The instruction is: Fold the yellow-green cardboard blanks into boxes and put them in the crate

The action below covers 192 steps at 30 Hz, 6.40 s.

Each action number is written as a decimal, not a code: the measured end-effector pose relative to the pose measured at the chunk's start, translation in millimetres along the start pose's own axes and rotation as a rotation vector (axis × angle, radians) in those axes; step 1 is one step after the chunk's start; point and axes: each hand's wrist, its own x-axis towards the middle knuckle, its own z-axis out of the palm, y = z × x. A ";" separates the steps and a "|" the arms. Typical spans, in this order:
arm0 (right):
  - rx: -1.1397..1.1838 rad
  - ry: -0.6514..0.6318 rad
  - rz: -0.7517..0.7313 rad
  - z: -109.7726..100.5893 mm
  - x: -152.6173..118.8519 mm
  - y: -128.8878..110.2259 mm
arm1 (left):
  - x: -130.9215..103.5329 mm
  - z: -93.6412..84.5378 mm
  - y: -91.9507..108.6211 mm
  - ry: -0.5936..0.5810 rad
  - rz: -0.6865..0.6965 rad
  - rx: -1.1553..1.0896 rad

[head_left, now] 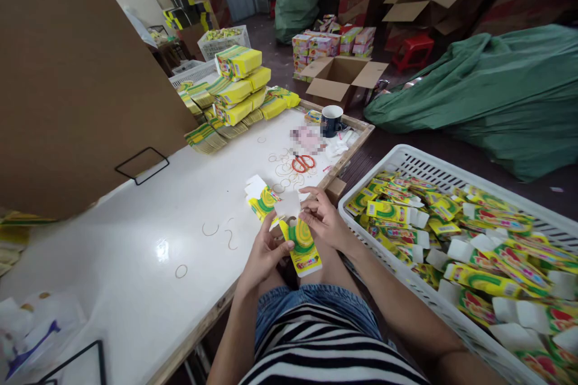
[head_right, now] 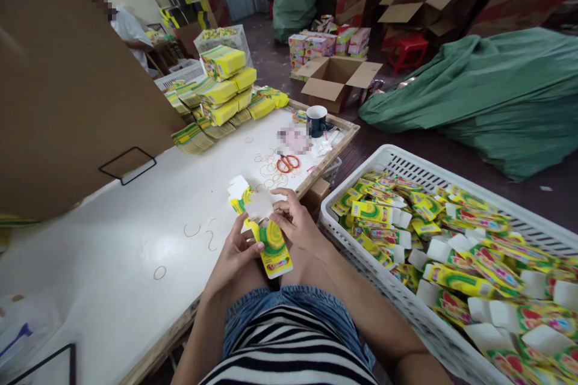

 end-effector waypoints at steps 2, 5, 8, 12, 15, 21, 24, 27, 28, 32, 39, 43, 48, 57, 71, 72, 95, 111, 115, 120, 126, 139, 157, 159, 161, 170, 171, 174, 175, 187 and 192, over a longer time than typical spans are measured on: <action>-0.049 -0.013 -0.058 -3.8 0.6 -1.9 | 1.9 -1.0 -1.0 0.002 0.000 0.030; -0.112 -0.054 -0.103 -12.2 1.2 -5.7 | 4.3 -1.7 -3.9 0.082 0.047 0.120; -0.115 -0.139 0.053 -15.0 1.6 -7.1 | 6.4 0.3 -7.5 0.136 0.077 0.191; -0.303 -0.172 0.169 -9.3 3.8 -9.3 | 7.8 3.8 -9.9 0.126 0.081 0.174; -0.511 -0.160 0.176 -6.3 6.4 -13.8 | 7.4 4.7 -9.6 0.111 0.070 0.136; -0.642 -0.243 0.201 -4.8 8.8 -20.2 | 5.9 4.7 -10.6 0.090 0.072 0.127; -0.756 -0.209 0.235 -3.7 9.7 -19.7 | 5.9 5.2 -11.0 0.091 0.078 0.142; -0.714 -0.195 0.198 -6.8 9.9 -14.6 | 5.7 3.8 -9.4 0.112 0.082 0.150; -0.636 -0.191 0.169 -8.8 9.5 -11.6 | 5.7 2.9 -8.7 0.120 0.081 0.147; -0.153 -0.164 0.099 -13.3 5.2 4.7 | 6.7 0.3 -8.6 0.146 0.088 0.109; 0.230 -0.020 0.131 -1.9 -2.3 26.3 | 12.9 4.7 -14.2 0.061 0.101 0.055; 0.216 0.002 0.134 -4.0 -2.3 22.8 | 15.1 1.7 -15.2 0.087 0.116 0.055; 0.173 0.023 0.172 -6.8 -1.7 22.6 | 16.2 2.0 -20.9 0.042 0.070 0.035; -0.587 0.443 -0.072 -58.3 -15.4 -0.2 | 24.1 -3.8 -31.9 0.307 0.261 0.532; -0.412 0.219 0.159 51.8 44.4 75.7 | 22.0 -41.2 -56.7 0.443 0.262 0.926; -0.369 0.222 0.162 50.3 43.3 75.3 | 20.4 -41.0 -54.4 0.467 0.286 0.841; 0.109 0.144 0.233 36.8 -22.9 21.5 | 23.7 -5.8 -24.2 0.319 0.159 -0.145; 0.253 -0.086 0.102 8.4 -10.0 7.7 | -1.4 -1.1 4.9 0.097 0.106 0.072; 0.215 -0.169 0.100 -2.2 -6.1 7.5 | -4.5 -1.8 9.4 0.018 0.084 0.063; 0.136 -0.181 0.064 -8.8 -5.7 2.4 | -6.8 -2.0 10.4 -0.057 0.053 0.010; -0.007 -0.111 -0.048 -8.7 -5.3 -3.0 | -7.7 2.1 7.4 -0.059 0.025 -0.016; -0.009 -0.180 0.026 -22.5 -4.0 -6.8 | 1.2 6.7 -5.3 0.157 0.129 0.239; -0.722 -0.117 0.127 5.5 0.9 -18.4 | 8.8 7.9 -9.3 0.188 0.123 0.118; -0.647 -0.162 0.129 1.2 1.4 -17.1 | 9.3 8.0 -9.0 0.193 0.116 0.115; -0.633 -0.181 0.139 -1.9 2.0 -15.1 | 10.3 8.6 -9.2 0.193 0.116 0.115; -0.365 -0.108 0.053 -6.9 0.2 -1.0 | 10.7 8.9 -4.7 0.212 0.105 0.110; -0.280 -0.140 0.051 -9.1 -0.1 -0.8 | 10.2 8.0 -3.9 0.198 0.099 0.107; -0.248 -0.164 0.069 -12.7 -0.8 -2.3 | 9.9 7.3 -2.6 0.157 0.079 0.119; -0.302 -0.143 0.070 -12.6 -1.0 -3.2 | 10.3 7.9 -2.3 0.154 0.080 0.121; -0.191 0.057 -0.067 -11.7 -4.7 9.2 | 18.3 19.7 -11.1 0.168 0.137 0.097; -0.459 0.327 -0.109 -39.5 -18.4 -3.6 | 27.6 13.8 -22.0 0.247 0.245 0.341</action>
